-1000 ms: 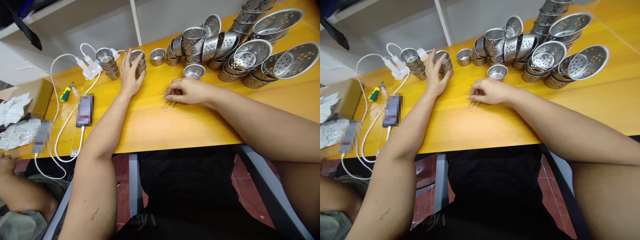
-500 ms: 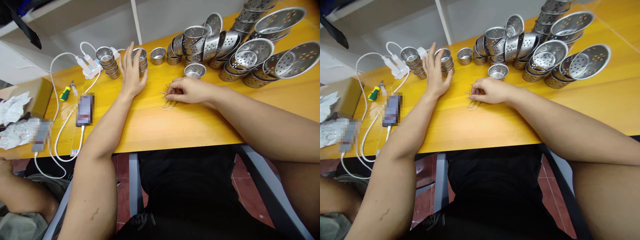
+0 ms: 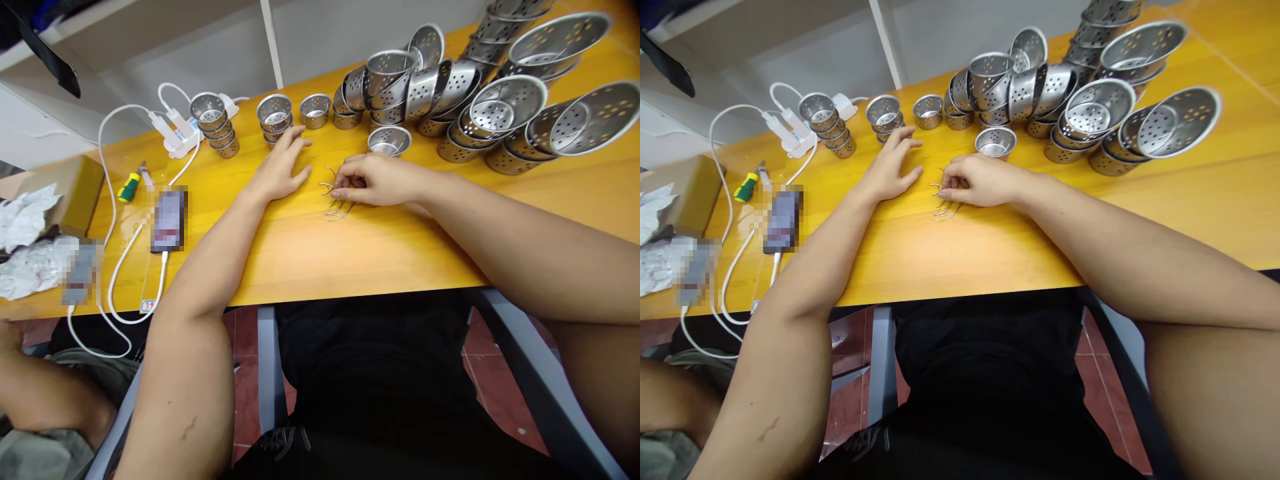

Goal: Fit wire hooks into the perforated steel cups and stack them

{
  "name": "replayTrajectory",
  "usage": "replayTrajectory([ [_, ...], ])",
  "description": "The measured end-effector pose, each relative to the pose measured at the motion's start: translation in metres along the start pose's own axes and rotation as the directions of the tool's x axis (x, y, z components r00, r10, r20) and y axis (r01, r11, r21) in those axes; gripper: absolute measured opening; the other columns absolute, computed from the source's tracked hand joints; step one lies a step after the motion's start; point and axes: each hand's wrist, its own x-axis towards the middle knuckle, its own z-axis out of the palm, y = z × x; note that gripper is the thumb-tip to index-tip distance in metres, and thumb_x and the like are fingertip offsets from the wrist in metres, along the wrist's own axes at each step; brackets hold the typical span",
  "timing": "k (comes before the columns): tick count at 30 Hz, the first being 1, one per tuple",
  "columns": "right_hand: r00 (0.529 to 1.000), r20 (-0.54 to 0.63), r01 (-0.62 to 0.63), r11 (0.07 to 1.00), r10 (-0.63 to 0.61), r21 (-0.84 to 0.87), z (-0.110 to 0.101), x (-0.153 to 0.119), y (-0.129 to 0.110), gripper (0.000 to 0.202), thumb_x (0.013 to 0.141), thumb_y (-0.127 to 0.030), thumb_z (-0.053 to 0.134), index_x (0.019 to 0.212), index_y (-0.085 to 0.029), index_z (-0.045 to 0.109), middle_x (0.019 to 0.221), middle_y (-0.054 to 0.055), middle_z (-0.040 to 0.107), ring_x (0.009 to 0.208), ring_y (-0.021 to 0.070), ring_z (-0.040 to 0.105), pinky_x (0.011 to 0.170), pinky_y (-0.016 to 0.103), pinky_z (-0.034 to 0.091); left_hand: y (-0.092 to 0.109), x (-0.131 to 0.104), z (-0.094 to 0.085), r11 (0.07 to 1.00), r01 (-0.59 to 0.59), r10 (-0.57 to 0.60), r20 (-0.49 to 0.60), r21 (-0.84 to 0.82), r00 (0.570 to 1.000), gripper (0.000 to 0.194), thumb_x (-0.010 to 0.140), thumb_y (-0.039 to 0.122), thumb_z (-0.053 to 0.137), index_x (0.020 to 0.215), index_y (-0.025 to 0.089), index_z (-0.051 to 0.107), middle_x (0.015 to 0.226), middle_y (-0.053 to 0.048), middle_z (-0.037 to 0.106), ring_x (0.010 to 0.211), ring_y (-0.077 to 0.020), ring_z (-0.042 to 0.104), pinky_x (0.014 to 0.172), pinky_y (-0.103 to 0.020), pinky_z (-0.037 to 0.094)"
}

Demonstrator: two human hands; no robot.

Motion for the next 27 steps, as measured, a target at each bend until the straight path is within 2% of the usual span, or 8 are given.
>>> replayTrajectory([
  [5,1.0,0.005,0.001,1.0,-0.001,-0.001,0.0,0.0,0.0,0.045,0.109,-0.071,0.085,0.11,-0.026,0.087,0.106,0.009,0.083,0.087,0.0272,0.072,0.086,0.043,0.053,-0.013,-0.001,0.001,0.994,0.102,-0.103,0.019,0.034,0.994,0.064,0.11,0.055,0.089,0.167,0.029,0.077,0.2,-0.021,0.061,0.194,-0.0482,0.056,0.169,-0.074,0.038],
  [9,1.0,0.011,0.019,1.0,-0.019,-0.025,0.0,0.0,0.001,0.043,0.112,-0.068,0.083,0.112,-0.026,0.087,0.109,0.01,0.081,0.091,0.0282,0.073,0.089,0.043,0.053,-0.012,-0.003,-0.001,0.992,0.121,-0.121,0.008,0.028,0.993,0.059,0.112,0.056,0.087,0.163,0.028,0.079,0.193,-0.021,0.068,0.19,-0.047,0.061,0.168,-0.072,0.041],
  [13,0.999,0.009,0.037,0.996,-0.037,-0.077,0.003,-0.001,0.005,0.04,0.115,-0.065,0.081,0.118,-0.027,0.09,0.114,0.011,0.079,0.095,0.0302,0.074,0.094,0.045,0.054,-0.006,-0.004,-0.002,0.993,0.111,-0.111,0.009,0.027,0.994,0.06,0.112,0.056,0.084,0.164,0.029,0.077,0.195,-0.019,0.066,0.191,-0.0453,0.06,0.17,-0.069,0.04],
  [16,0.999,-0.006,0.034,0.988,-0.035,-0.148,0.006,-0.003,0.003,0.043,0.117,-0.068,0.08,0.126,-0.028,0.092,0.123,0.013,0.08,0.104,0.0344,0.078,0.1,0.048,0.057,-0.003,-0.004,-0.002,0.992,0.128,-0.128,-0.005,0.016,0.992,0.065,0.11,0.057,0.085,0.168,0.031,0.075,0.204,-0.015,0.058,0.197,-0.0443,0.053,0.172,-0.068,0.036],
  [20,0.988,-0.144,-0.09,0.954,0.05,-0.286,-0.002,-0.009,-0.015,0.045,0.123,-0.071,0.076,0.141,-0.032,0.089,0.151,0.018,0.08,0.131,0.0471,0.079,0.113,0.061,0.063,-0.008,-0.002,-0.002,0.97,0.239,-0.239,-0.019,0.044,0.971,0.07,0.108,0.055,0.086,0.171,0.029,0.072,0.21,-0.016,0.048,0.2,-0.0444,0.048,0.174,-0.065,0.032],
  [23,0.937,-0.328,-0.256,0.879,0.123,-0.402,-0.015,-0.015,-0.021,0.041,0.125,-0.064,0.073,0.146,-0.031,0.086,0.166,0.024,0.073,0.153,0.0572,0.069,0.13,0.074,0.06,-0.023,-0.002,0.002,0.962,0.269,-0.267,-0.058,0.034,0.962,0.068,0.106,0.058,0.088,0.168,0.032,0.074,0.208,-0.014,0.051,0.198,-0.0448,0.049,0.174,-0.066,0.033],
  [25,0.904,-0.414,-0.3,0.854,0.112,-0.425,-0.021,-0.02,-0.012,0.042,0.125,-0.066,0.073,0.146,-0.032,0.084,0.164,0.024,0.074,0.157,0.0598,0.065,0.134,0.078,0.058,-0.04,-0.001,0.008,0.975,0.223,-0.222,-0.103,0.001,0.97,0.067,0.106,0.061,0.089,0.166,0.036,0.075,0.205,-0.012,0.054,0.195,-0.0456,0.052,0.173,-0.07,0.035],
  [27,0.899,-0.432,-0.255,0.889,0.074,-0.38,-0.023,-0.023,0.006,0.049,0.123,-0.075,0.077,0.142,-0.03,0.082,0.15,0.024,0.078,0.155,0.0599,0.064,0.132,0.077,0.059,-0.057,0.001,0.015,0.98,0.197,-0.199,-0.143,-0.027,0.97,0.066,0.102,0.063,0.093,0.16,0.036,0.077,0.203,-0.014,0.056,0.192,-0.0495,0.054,0.171,-0.077,0.035],
])
